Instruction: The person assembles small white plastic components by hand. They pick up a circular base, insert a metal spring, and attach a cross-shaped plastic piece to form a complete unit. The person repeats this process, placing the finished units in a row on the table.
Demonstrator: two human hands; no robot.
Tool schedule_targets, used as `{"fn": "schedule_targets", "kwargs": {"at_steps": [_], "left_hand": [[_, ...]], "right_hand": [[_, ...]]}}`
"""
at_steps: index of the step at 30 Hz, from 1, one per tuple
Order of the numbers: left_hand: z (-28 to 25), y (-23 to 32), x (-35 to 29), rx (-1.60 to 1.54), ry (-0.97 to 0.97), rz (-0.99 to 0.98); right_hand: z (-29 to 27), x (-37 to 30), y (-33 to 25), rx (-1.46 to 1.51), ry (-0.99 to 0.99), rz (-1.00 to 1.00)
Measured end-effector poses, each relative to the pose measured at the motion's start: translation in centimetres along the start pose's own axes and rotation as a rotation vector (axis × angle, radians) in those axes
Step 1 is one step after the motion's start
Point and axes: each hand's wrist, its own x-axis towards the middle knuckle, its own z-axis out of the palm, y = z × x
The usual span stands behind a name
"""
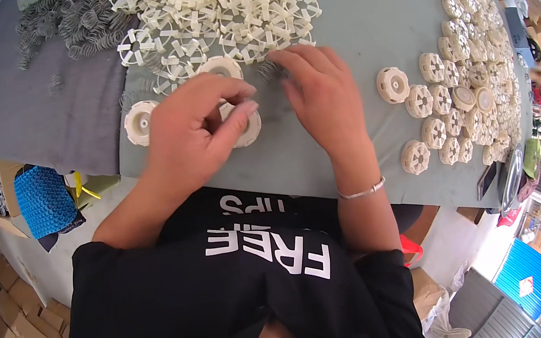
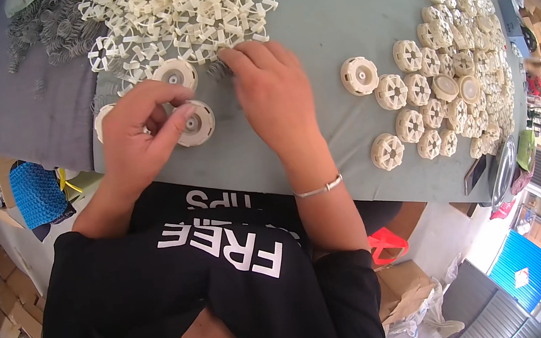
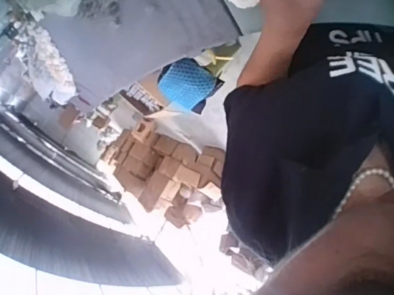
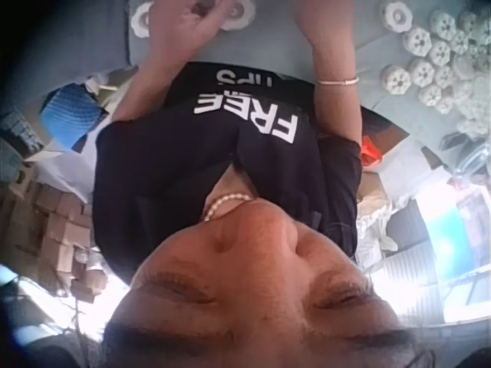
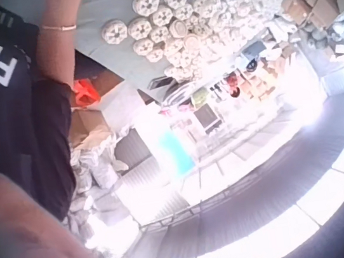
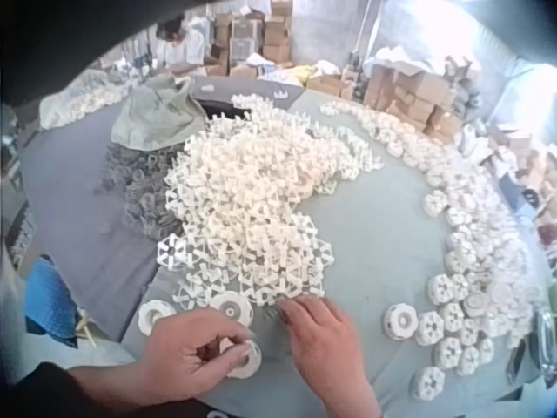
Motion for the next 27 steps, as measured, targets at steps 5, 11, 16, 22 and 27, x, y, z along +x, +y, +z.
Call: {"fn": "schedule_targets", "kwargs": {"at_steps": [5,11,16,22,27], "left_hand": [[1.4,1.3,0.4,-0.056,0.025,-0.008],[3.4,0.6,0.1,-0.489,-0.294,0.032],[4.8,1.9,-0.7,-0.589,-0.300,-0.036],[3.5,-1.1,0.8,-1.499,-0.600,-0.830],[5.6,2.0,0.5,-1.198,-0.519,-0.835]], "right_hand": [[-2.5,-1.7,-0.8,0.156,-0.018,-0.072],[-4.6,-6.3,-3.2,0.734,0.163,0.340],[-5.1,-9.3,-1.6,0.929,0.130,0.411],[-9.3,-9.2,0.7,0.276,0.101,-0.035],[-9.9,-5.0,7.0,-0.165,0.253,0.460]]}}
